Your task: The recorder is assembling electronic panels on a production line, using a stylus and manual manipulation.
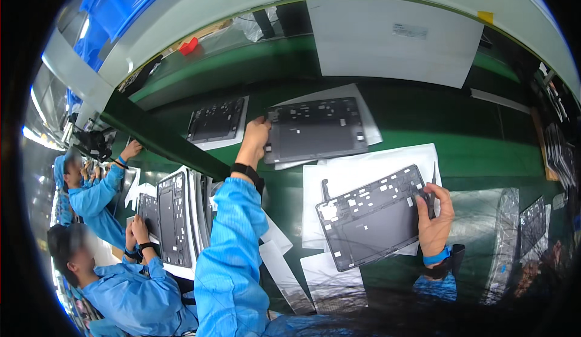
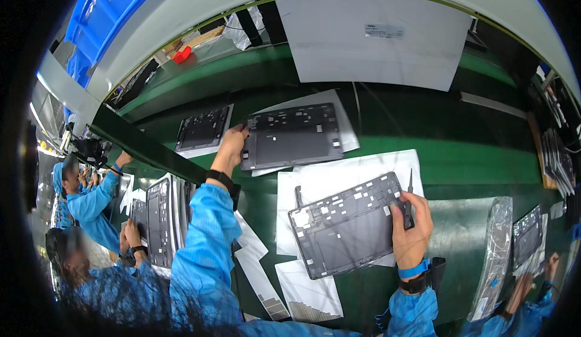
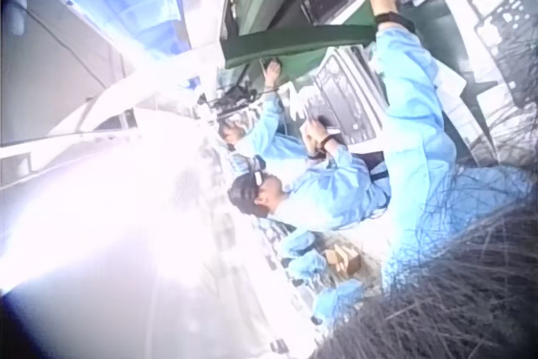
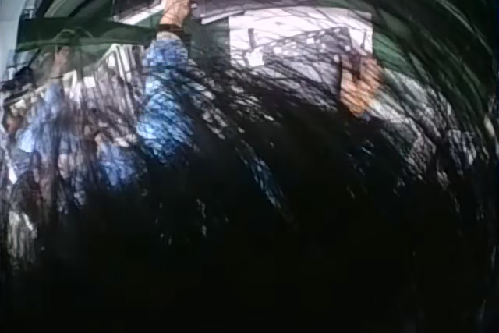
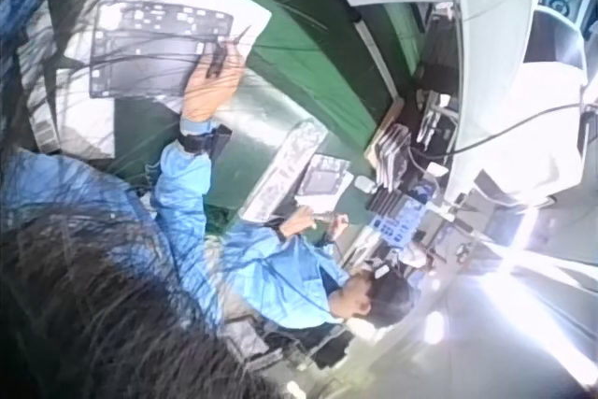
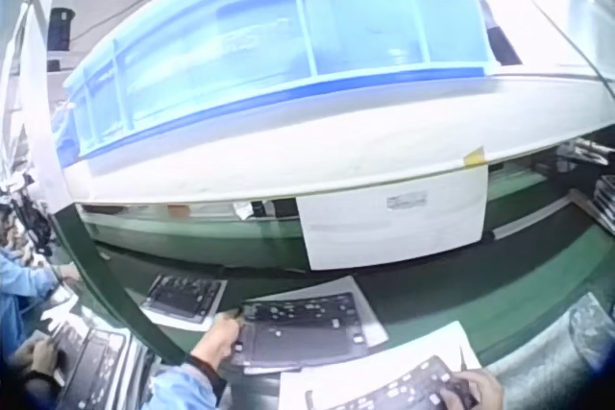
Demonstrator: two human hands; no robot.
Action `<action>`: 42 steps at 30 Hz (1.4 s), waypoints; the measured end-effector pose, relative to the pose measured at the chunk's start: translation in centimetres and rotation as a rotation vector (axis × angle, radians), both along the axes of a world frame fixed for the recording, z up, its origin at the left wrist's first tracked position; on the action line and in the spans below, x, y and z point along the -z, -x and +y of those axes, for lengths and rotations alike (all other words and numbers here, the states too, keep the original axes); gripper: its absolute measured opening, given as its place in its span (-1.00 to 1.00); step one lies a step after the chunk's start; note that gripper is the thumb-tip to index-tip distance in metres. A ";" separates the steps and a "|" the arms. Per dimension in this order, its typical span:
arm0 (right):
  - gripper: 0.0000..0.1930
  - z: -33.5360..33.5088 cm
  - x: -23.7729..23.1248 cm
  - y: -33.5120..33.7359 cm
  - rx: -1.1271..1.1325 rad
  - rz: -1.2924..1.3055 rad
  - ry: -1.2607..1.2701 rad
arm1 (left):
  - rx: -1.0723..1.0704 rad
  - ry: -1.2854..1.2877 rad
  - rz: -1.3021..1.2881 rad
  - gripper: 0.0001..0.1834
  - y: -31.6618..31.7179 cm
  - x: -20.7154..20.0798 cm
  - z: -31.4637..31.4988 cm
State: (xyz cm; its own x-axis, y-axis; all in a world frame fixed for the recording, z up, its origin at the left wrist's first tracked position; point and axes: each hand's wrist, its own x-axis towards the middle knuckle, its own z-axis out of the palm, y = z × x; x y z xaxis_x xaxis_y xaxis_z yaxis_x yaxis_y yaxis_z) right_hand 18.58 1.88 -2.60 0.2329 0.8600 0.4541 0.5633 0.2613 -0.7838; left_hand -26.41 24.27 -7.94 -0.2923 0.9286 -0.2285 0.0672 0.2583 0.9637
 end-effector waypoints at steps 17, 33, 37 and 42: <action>-0.77 -15.5 0.2 10.1 -0.608 0.296 0.743 | 0.647 -0.243 0.492 -0.24 -10.9 -11.6 -30.0; -0.81 -18.8 3.6 11.2 -0.429 0.272 0.630 | 0.842 -0.110 0.799 0.30 -13.1 -4.5 -41.9; -0.83 -18.4 3.2 11.4 -0.428 0.266 0.641 | 0.855 -0.101 0.802 0.29 -13.1 -4.6 -41.5; -0.83 -17.8 1.5 10.5 -0.383 0.610 0.737 | 0.893 -0.052 0.816 0.26 -13.3 -5.9 -40.7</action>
